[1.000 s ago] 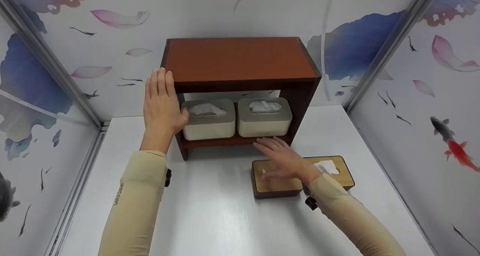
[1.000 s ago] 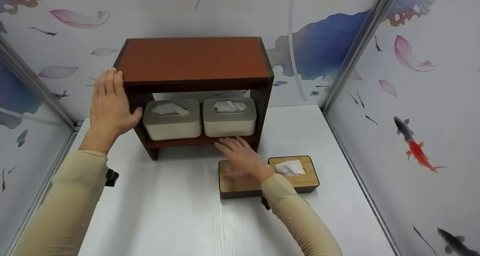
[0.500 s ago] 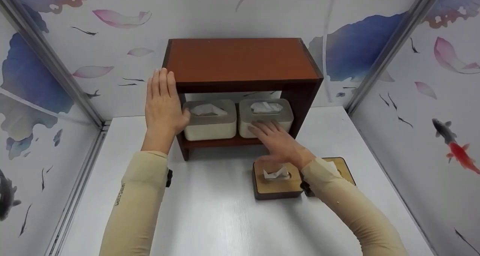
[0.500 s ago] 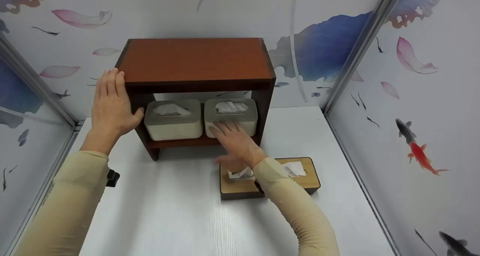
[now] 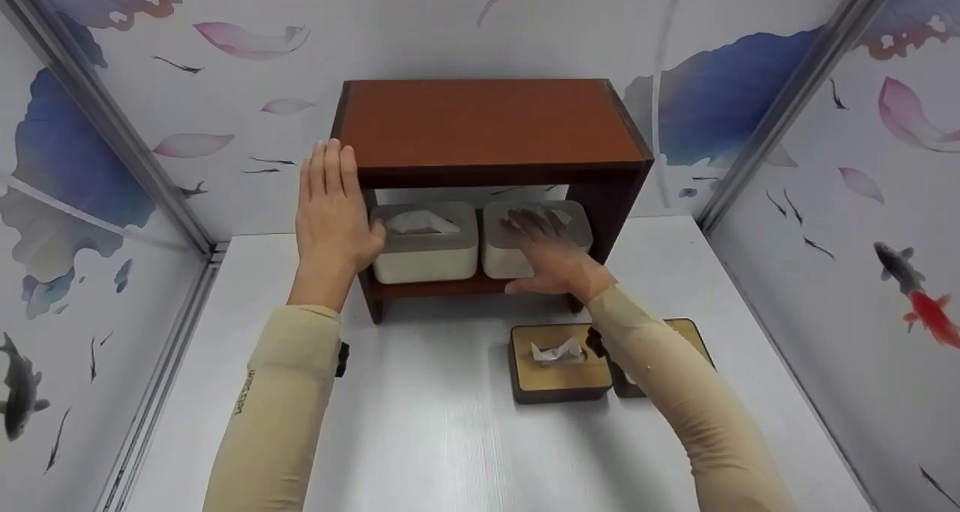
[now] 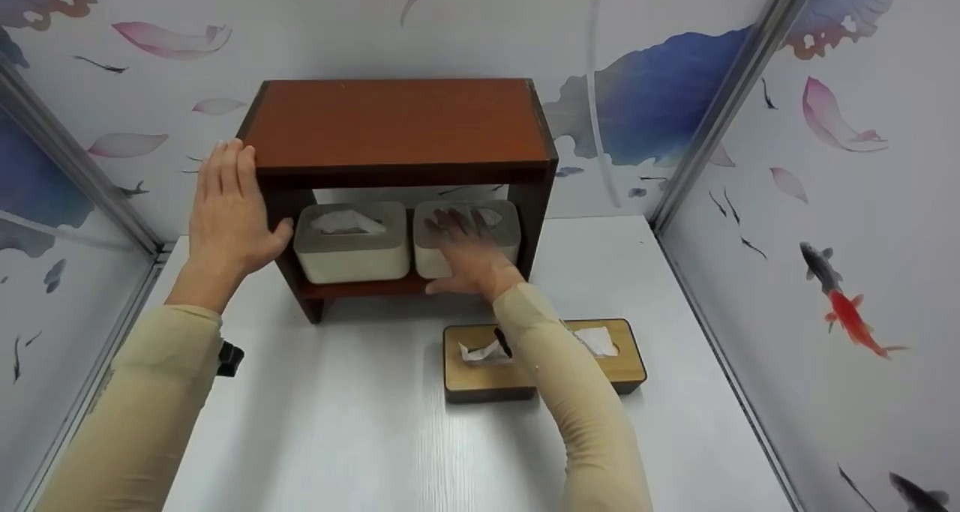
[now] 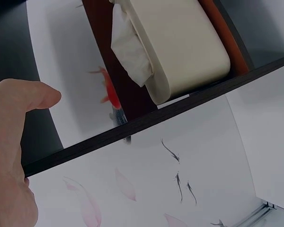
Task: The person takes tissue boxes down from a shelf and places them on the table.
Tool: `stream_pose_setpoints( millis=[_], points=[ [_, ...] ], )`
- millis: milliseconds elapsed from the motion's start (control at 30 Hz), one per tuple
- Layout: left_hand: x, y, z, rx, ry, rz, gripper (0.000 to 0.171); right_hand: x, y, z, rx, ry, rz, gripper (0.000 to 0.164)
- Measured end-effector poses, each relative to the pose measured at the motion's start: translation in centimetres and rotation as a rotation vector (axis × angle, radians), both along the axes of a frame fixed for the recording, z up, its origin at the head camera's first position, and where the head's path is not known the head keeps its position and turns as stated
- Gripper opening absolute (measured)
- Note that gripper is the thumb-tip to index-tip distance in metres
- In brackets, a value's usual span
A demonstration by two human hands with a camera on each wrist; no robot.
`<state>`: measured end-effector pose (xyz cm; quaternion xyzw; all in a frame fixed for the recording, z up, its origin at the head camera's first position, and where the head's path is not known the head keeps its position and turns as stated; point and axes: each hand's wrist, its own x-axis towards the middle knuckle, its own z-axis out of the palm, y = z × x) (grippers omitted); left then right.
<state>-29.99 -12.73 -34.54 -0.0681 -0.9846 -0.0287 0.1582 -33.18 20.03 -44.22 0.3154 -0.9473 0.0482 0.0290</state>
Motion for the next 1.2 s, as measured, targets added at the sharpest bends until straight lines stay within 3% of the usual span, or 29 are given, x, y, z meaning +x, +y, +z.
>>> stream_pose_setpoints(
  millis=[267,633,1200],
  points=[
    [0.0,-0.1,-0.3,-0.003,0.011,0.008,0.096,-2.1,-0.6,0.1,0.053,-0.041,-0.07,0.106],
    [-0.1,0.2,-0.2,0.004,-0.003,0.005,0.096,-4.9,-1.7,0.8,0.118,-0.192,-0.166,0.116],
    [-0.1,0.1,-0.3,-0.025,0.014,0.021,0.097,-6.2,-2.4,-0.4,0.11,-0.228,-0.184,0.125]
  ],
)
